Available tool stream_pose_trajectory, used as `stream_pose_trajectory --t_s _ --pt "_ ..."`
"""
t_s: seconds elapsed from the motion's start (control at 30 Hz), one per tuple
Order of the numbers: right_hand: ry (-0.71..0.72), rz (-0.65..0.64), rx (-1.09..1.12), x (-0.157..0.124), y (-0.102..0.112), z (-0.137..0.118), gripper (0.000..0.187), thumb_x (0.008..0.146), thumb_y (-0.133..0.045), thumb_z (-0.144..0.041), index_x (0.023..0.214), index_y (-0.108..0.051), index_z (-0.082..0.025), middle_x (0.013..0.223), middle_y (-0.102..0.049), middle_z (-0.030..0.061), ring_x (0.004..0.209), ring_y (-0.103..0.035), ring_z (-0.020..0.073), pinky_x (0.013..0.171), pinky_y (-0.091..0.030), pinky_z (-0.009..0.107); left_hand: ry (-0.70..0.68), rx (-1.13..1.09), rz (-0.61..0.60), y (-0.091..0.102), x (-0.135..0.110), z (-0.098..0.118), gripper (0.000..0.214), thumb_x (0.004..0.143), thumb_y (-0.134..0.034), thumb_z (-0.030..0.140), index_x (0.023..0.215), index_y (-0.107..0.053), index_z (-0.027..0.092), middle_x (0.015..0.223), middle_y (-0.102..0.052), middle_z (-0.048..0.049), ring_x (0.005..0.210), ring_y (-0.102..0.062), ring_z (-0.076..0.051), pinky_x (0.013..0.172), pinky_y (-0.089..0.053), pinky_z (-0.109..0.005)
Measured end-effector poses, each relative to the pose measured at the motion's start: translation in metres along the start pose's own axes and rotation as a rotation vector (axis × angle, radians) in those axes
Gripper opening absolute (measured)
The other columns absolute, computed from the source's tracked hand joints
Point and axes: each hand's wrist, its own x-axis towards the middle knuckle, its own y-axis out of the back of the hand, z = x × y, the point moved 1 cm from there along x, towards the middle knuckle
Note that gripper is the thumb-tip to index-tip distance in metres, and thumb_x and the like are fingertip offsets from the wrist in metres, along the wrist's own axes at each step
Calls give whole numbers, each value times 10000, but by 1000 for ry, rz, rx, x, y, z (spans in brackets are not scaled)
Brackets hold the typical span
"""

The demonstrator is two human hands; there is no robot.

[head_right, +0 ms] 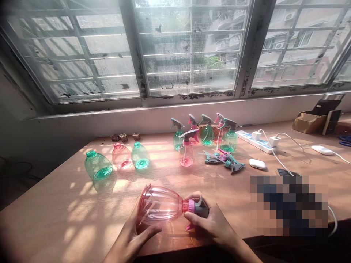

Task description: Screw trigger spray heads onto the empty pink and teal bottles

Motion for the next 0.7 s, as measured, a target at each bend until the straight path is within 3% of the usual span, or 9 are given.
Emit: stream_pose_trajectory --t_s 0.1,0.23,0.4,0.57,0.7 --pt "0 20 32 2 0 -1 516 771 -972 -532 1057 -699 -201 773 -715 -30 603 -739 180 610 -687 323 -21 51 -5 -1 0 -2 931 997 -709 572 1749 -195 378 1823 -315 -74 1654 -354 -356 1377 -211 -536" --pt "1 17 45 -1 -3 -5 507 767 -976 -524 1042 -702 -198 787 -718 -28 614 -744 180 617 -683 316 -2 27 -33 -2 -3 3 1022 967 -731 603 1761 -131 368 1814 -334 -92 1606 -446 -358 1354 -293 -520" --pt "-11 35 58 -4 -6 -7 511 740 -991 -530 1030 -715 -212 831 -710 -28 643 -721 172 622 -684 315 11 17 0 3 0 7 911 969 -703 629 1732 -309 324 1780 -410 -91 1646 -364 -390 1366 -255 -540" --pt "-6 52 32 -1 -2 -8 531 746 -980 -546 1049 -707 -207 742 -708 -29 607 -701 177 601 -665 319 -42 25 -32 2 3 -6 861 1028 -660 557 1746 -246 325 1820 -322 -89 1662 -336 -357 1369 -249 -504" --pt "2 24 10 -2 -2 -5 534 764 -959 -572 1055 -703 -206 772 -718 -20 633 -719 187 621 -678 332 -17 21 10 -2 -3 -1 951 1001 -712 549 1758 -186 317 1788 -386 -102 1662 -337 -344 1381 -206 -488"
